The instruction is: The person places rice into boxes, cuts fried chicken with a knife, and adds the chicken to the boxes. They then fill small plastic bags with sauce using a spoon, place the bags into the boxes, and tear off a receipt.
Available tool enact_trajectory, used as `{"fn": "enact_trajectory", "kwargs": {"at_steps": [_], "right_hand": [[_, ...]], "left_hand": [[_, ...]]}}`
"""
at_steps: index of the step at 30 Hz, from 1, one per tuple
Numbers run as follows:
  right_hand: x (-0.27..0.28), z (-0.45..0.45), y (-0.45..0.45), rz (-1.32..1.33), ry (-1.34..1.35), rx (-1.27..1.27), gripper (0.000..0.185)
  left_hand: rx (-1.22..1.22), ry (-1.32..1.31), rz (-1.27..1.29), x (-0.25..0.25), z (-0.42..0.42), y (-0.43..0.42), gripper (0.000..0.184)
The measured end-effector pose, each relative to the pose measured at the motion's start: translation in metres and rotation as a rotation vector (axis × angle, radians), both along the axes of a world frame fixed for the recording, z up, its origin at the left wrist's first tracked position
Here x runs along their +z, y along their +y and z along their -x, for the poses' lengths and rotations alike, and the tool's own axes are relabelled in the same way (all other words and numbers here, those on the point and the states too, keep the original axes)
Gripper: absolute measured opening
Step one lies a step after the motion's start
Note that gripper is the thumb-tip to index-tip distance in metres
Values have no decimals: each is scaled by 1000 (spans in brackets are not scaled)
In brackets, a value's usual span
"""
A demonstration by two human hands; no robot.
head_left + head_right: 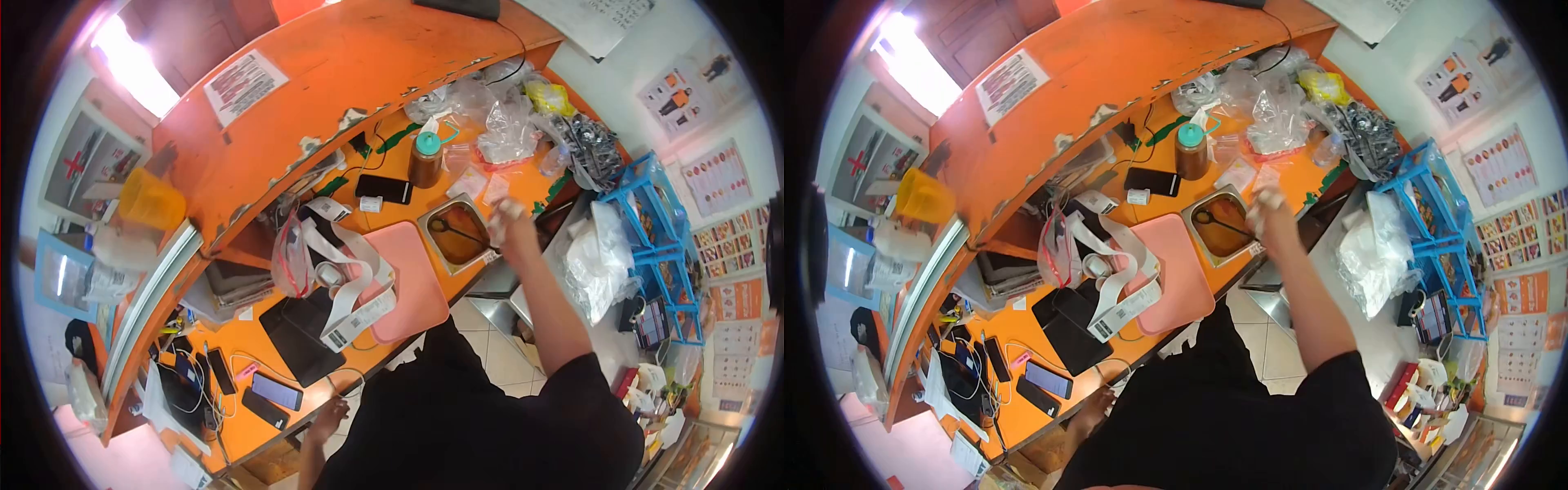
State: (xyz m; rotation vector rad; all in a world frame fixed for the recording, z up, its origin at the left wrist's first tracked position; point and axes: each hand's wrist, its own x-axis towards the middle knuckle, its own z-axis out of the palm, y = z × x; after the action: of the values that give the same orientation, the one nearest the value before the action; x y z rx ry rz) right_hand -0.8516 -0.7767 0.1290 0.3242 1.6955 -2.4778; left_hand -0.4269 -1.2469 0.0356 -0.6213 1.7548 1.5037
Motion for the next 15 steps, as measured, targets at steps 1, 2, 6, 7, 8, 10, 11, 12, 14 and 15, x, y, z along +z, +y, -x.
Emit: {"fn": "enact_trajectory", "kwargs": {"at_steps": [1,2,6,7,8,10,11,12,14,15], "right_hand": [[-4,44,13,61,13,-66,18],[-10,89,20,121,24,-123,20],[-26,269,9,671,155,273,20],[-35,308,-3,540,109,219,21],[-48,349,-23,408,66,188,23],[-155,467,-33,-214,-47,194,17],[-165,487,-40,-543,36,207,18],[-166,498,-48,-812,147,211,18],[-172,528,-57,-1111,270,239,19],[-173,544,-59,-1200,295,254,19]], "left_hand": [[-168,77,209,-32,-27,6,27],[-603,379,527,-115,-75,-1,28],[84,-147,356,-99,-117,133,33],[469,-322,170,-83,-111,170,34],[755,-441,22,-68,-97,203,35],[1171,-610,-184,-31,-71,250,38],[1314,-671,-238,-19,-57,263,39],[1404,-722,-239,-6,-47,271,41],[1465,-772,-87,11,-30,273,44],[1364,-635,181,-1,-42,270,39]]}}
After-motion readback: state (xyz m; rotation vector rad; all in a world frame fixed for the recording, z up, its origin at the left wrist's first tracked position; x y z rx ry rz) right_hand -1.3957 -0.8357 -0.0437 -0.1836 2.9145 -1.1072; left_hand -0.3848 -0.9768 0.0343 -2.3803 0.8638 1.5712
